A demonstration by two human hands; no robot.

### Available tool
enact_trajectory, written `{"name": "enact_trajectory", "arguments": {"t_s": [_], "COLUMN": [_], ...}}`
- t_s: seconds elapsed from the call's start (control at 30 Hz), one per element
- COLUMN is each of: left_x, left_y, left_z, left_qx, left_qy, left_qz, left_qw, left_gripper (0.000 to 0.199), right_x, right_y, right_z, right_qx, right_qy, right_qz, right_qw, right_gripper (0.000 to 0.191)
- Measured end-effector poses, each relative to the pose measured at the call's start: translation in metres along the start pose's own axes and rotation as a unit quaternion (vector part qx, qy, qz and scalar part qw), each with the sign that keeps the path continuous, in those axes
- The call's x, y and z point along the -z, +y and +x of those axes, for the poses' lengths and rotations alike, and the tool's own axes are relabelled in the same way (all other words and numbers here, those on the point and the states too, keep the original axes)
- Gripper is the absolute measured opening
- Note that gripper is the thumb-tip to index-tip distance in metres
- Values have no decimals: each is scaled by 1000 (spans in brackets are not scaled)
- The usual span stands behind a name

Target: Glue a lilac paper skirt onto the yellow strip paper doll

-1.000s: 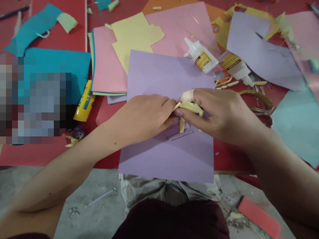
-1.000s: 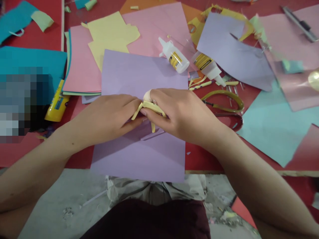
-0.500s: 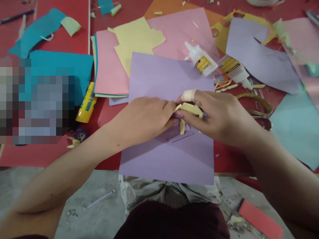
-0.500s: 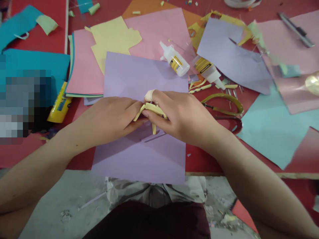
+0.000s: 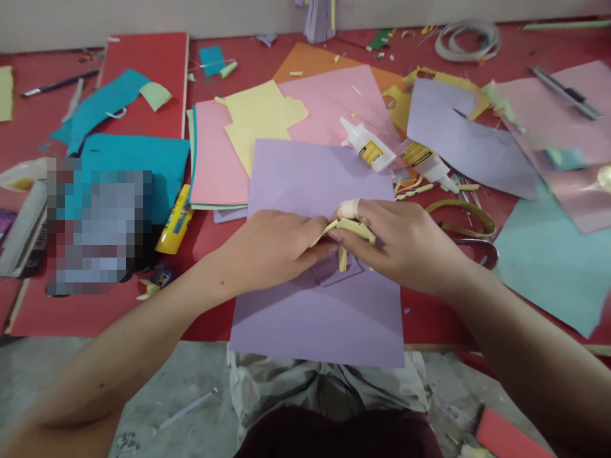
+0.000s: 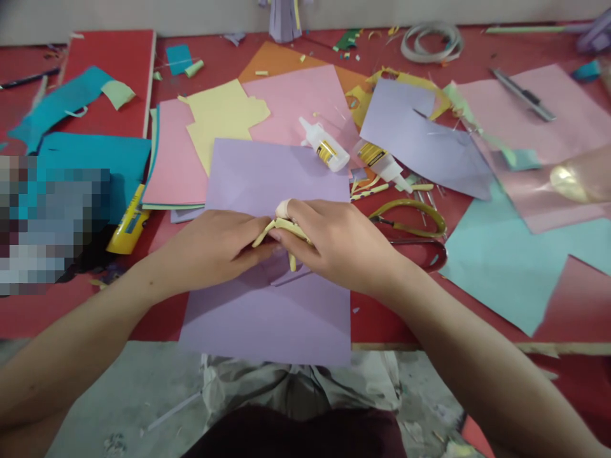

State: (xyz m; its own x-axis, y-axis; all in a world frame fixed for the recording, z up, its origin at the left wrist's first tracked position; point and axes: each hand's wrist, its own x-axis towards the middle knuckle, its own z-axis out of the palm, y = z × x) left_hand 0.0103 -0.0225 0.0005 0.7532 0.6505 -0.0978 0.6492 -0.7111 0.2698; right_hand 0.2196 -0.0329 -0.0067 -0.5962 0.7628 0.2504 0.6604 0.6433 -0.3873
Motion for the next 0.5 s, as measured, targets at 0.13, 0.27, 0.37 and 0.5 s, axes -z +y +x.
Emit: {"name": "enact_trajectory", "arguments": {"t_s": [0.13,0.27,0.37,0.5], "left_x": [0,-1,-4,-7], "left_y": [0,-1,-2,-5], "left_z": [0,1,2,3], "left_qx": [3,8,12,9], "left_qy": [-9,-11,-3,7], "left_qz": [-12,-17,-18,-53], "left_qw": [1000,1000,1000,999], "left_gripper": [27,24,25,26], "right_x": [-1,-1,-1,-1], "right_y": [-1,-1,-1,0], "right_z": [0,0,0,0], "right_qx": [9,-8,-25,-43], "right_qy": [12,14,15,20], "right_qz": [12,38,55,80], "right_qw": [1000,999,998,996], "right_gripper": [10,12,16,20]}}
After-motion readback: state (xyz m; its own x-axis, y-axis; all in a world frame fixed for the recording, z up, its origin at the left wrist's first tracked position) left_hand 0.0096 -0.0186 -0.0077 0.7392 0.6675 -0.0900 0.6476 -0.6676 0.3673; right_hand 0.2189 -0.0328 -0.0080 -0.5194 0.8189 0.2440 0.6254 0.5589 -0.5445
